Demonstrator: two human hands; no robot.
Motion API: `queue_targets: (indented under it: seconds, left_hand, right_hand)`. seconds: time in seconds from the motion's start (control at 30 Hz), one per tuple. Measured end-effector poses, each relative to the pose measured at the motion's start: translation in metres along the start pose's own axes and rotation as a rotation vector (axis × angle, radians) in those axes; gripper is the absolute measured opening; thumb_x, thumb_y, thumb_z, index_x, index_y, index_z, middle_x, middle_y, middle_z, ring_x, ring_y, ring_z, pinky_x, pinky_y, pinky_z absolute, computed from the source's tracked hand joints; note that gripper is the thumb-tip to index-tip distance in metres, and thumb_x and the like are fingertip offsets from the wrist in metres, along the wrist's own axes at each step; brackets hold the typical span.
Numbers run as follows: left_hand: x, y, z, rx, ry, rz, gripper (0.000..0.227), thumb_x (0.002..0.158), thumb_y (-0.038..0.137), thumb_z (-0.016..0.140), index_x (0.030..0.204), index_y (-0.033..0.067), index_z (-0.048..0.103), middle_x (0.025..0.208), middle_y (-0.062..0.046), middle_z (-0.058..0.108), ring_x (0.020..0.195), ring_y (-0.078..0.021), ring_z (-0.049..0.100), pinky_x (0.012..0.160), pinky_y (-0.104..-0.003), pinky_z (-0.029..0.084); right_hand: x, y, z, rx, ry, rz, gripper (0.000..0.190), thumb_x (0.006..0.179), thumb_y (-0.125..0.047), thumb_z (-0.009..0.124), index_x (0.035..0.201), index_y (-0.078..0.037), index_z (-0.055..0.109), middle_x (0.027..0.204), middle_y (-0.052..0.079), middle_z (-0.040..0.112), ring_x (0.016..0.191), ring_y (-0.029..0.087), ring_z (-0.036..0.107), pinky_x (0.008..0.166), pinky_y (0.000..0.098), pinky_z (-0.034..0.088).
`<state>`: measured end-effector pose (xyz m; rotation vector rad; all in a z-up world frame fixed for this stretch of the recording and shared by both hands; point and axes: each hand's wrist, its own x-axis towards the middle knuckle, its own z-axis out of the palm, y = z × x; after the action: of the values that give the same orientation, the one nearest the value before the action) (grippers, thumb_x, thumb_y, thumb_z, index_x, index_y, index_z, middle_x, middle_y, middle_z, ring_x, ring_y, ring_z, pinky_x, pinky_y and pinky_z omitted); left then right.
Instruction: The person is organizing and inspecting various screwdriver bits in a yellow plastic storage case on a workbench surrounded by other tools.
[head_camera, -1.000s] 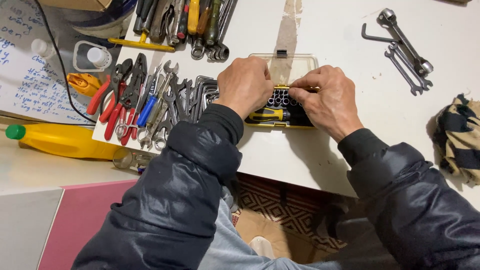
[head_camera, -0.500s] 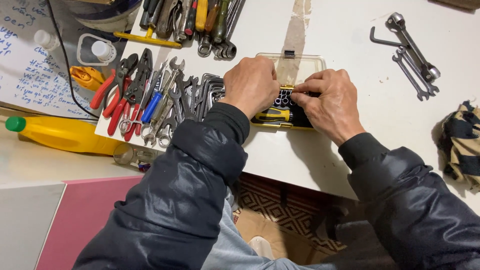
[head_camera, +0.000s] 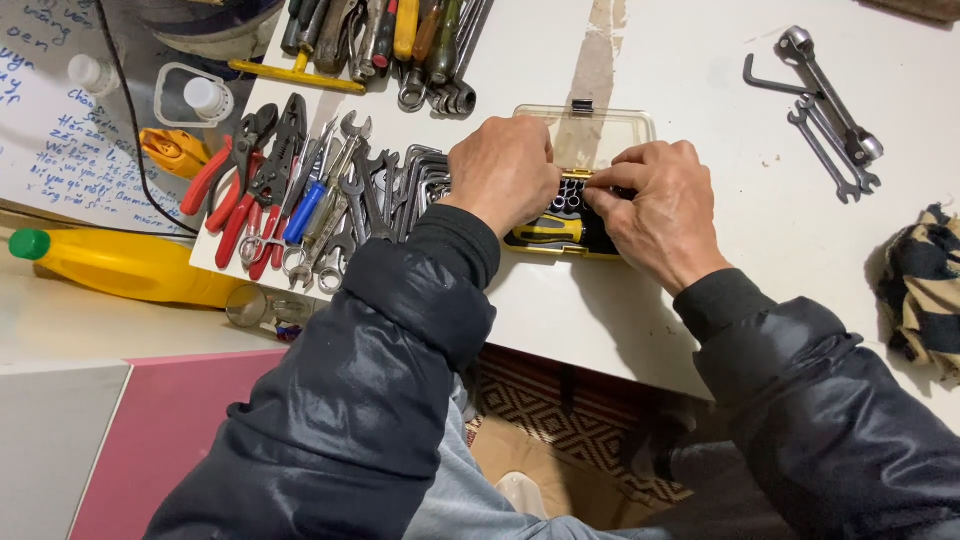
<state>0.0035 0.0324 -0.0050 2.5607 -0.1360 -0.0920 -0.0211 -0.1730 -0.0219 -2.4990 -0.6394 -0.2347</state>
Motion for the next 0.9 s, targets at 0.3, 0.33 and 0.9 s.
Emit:
queue_targets:
  seconds: [0.3, 0.33, 0.9]
  left_hand:
    - [-0.001, 0.001, 0.002, 0.025, -0.020, -0.019, 0.019, 0.073, 0.016, 0.062, 0.078, 0.0066, 0.078, 0.071, -0.025, 0.071, 0.079, -0.0461, 0.074, 0.065, -0.059, 0.058]
    - [-0.002, 0.002, 0.000, 0.025, -0.020, -0.018, 0.019, 0.073, 0.016, 0.062, 0.078, 0.0066, 0.078, 0.071, -0.025, 0.071, 0.079, -0.0461, 0.074, 0.065, -0.059, 0.058]
    - [-0.009, 0.008, 0.000, 0.069, -0.128, -0.038, 0.023, 0.082, 0.016, 0.065, 0.096, 0.0034, 0.078, 0.079, -0.023, 0.073, 0.085, -0.0433, 0.075, 0.073, -0.056, 0.059]
  right_hand:
    - [0.005, -0.010, -0.016, 0.099, -0.058, 0.217, 0.013, 0.097, -0.017, 0.071, 0.107, -0.017, 0.080, 0.100, 0.012, 0.069, 0.105, 0.033, 0.066, 0.083, 0.0446, 0.058]
    - [0.007, -0.008, -0.018, 0.099, -0.057, 0.217, 0.013, 0.097, -0.017, 0.071, 0.107, -0.017, 0.080, 0.100, 0.012, 0.069, 0.105, 0.033, 0.066, 0.083, 0.0446, 0.058]
    - [0.010, -0.031, -0.026, 0.058, -0.032, 0.293, 0.036, 0.088, -0.026, 0.085, 0.110, 0.001, 0.076, 0.104, 0.024, 0.065, 0.098, 0.040, 0.070, 0.085, 0.0563, 0.057]
